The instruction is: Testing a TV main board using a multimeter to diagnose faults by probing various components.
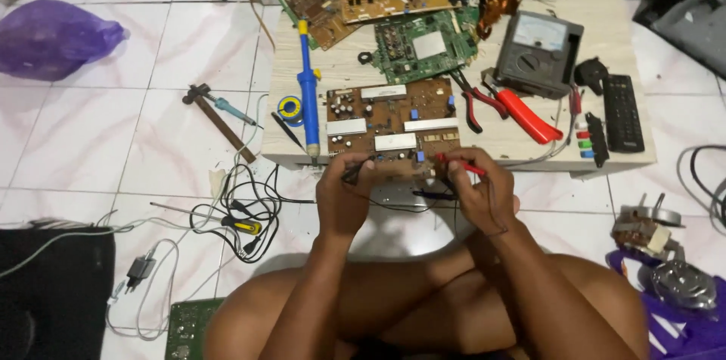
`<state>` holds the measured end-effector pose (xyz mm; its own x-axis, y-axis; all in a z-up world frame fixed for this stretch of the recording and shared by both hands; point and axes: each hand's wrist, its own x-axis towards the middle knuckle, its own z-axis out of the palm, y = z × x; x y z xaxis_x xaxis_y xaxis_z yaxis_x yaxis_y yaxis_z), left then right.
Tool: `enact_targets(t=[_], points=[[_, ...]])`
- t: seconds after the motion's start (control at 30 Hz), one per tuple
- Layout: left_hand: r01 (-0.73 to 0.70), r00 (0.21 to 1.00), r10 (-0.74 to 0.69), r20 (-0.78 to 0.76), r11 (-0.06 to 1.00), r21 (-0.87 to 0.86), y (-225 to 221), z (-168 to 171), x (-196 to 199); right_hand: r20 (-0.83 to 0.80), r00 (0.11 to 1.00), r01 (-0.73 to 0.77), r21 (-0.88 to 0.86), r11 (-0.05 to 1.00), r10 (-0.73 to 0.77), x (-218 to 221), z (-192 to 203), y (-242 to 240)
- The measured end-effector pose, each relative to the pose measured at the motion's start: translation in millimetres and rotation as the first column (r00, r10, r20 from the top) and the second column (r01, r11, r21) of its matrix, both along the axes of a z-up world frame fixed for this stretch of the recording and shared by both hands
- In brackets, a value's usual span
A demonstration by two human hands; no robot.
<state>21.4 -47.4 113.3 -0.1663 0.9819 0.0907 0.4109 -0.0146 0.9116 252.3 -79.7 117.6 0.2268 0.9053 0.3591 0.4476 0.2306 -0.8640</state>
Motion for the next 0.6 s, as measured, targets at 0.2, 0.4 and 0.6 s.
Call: enact_targets(t=[0.2,0.4,0.6], points=[[0.075,0.988,-0.073,-0.135,0.997,0.011,-4,9,3,0.002,0.999,0.032,-0.081,0.996,-0.032,-16,11,-5],[0.172,0.971,-0.138,-0.195,0.971,0.166,-10,18,8,0.210,0.966,-0.126,-0.132,0.983,0.152,-26,-11,-4],[0.214,0.948,-0.129,-0.290,0.935,0.284,-6,2,7,0.255,0.942,-0.189,-0.139,0.972,0.220,-32,-30,2]])
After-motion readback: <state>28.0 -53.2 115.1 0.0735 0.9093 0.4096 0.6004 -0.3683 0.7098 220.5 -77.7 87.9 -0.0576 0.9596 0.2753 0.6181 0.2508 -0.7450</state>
